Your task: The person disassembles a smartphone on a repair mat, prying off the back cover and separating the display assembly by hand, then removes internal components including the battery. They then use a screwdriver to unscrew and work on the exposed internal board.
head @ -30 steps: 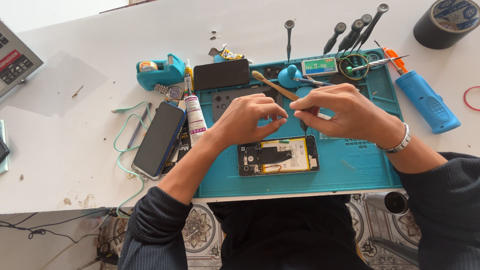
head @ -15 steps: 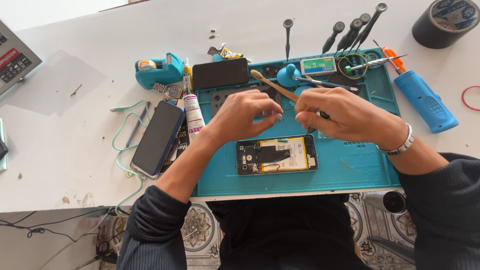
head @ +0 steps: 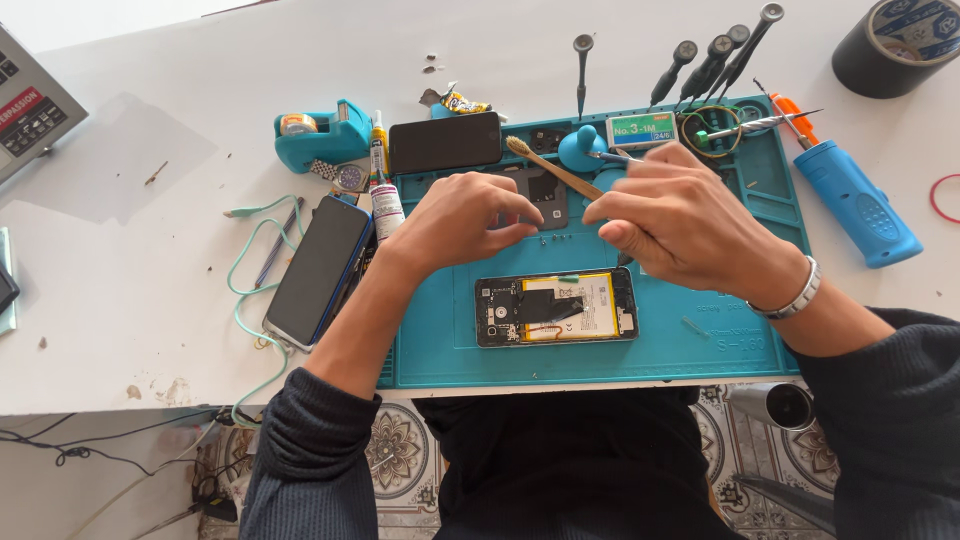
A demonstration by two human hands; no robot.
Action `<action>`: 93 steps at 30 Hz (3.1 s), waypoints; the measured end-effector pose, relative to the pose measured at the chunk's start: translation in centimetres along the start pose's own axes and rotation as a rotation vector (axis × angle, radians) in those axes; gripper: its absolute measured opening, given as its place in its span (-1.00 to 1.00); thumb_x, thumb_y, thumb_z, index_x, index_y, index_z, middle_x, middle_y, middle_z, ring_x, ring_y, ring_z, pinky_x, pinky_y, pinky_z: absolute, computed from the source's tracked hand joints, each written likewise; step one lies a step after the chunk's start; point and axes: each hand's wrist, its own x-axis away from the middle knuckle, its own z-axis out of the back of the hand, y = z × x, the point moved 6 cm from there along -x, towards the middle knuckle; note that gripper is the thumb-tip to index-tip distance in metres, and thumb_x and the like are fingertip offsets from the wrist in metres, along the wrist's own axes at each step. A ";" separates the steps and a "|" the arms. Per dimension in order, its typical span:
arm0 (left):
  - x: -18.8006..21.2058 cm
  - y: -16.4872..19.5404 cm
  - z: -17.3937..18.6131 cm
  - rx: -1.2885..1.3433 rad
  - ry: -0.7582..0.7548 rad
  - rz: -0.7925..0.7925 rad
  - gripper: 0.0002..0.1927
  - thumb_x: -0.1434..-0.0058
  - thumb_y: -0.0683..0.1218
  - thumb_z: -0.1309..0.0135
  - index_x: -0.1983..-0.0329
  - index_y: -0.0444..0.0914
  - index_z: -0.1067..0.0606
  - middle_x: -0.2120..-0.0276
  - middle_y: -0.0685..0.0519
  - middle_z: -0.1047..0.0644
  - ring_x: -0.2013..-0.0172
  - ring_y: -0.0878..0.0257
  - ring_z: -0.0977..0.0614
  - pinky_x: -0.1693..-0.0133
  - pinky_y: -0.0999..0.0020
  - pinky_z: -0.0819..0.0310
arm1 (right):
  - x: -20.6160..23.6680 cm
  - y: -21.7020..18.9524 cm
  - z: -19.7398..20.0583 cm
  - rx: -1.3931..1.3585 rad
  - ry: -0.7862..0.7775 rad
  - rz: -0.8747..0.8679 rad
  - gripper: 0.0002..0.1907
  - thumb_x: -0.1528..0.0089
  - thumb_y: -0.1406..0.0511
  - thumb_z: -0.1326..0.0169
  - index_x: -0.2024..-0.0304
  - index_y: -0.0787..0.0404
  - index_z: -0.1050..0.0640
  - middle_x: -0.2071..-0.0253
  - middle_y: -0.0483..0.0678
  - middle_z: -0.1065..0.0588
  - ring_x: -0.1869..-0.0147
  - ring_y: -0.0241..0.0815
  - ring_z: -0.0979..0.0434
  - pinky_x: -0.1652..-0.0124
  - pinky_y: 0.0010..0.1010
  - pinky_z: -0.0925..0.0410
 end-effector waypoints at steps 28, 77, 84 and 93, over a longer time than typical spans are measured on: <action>-0.1 0.9 -0.4 0.032 0.010 -0.053 -0.88 -0.19 -0.06 -0.24 0.20 -0.04 -0.69 0.33 0.10 -0.58 0.34 0.14 -0.65 0.29 0.20 -0.52 | -0.4 -0.5 -0.3 -0.108 -0.032 0.025 -0.78 -0.35 0.24 -0.04 0.25 0.20 -0.65 0.41 -0.11 -0.55 0.26 -0.10 -0.49 0.07 -0.25 -0.32; -0.3 1.0 -1.1 -0.013 0.075 -0.148 -0.90 -0.23 -0.09 -0.24 0.22 -0.02 -0.70 0.27 0.12 -0.57 0.19 0.18 -0.64 0.20 0.21 -0.55 | 0.9 2.5 0.3 -0.143 0.203 -0.264 -0.77 -0.32 0.22 -0.25 0.30 0.27 -0.67 0.53 -0.01 -0.57 0.48 -0.24 -0.62 0.50 -0.50 -0.34; -0.3 1.3 -1.0 0.044 0.051 -0.159 -0.93 -0.19 -0.10 -0.25 0.26 -0.10 -0.66 0.27 0.13 -0.56 0.18 0.17 -0.64 0.18 0.21 -0.55 | 0.9 2.7 0.1 -0.153 0.209 -0.235 -0.78 -0.33 0.22 -0.24 0.27 0.27 -0.66 0.50 -0.03 -0.58 0.46 -0.27 -0.62 0.48 -0.52 -0.36; -0.5 1.5 -1.4 -0.009 0.108 -0.136 -0.91 -0.23 -0.10 -0.22 0.32 -0.22 -0.56 0.29 0.06 -0.54 0.21 0.08 -0.64 0.23 0.15 -0.53 | 0.9 2.6 0.1 -0.152 0.210 -0.283 -0.77 -0.31 0.23 -0.26 0.29 0.29 -0.67 0.53 -0.02 -0.56 0.49 -0.26 -0.60 0.50 -0.49 -0.33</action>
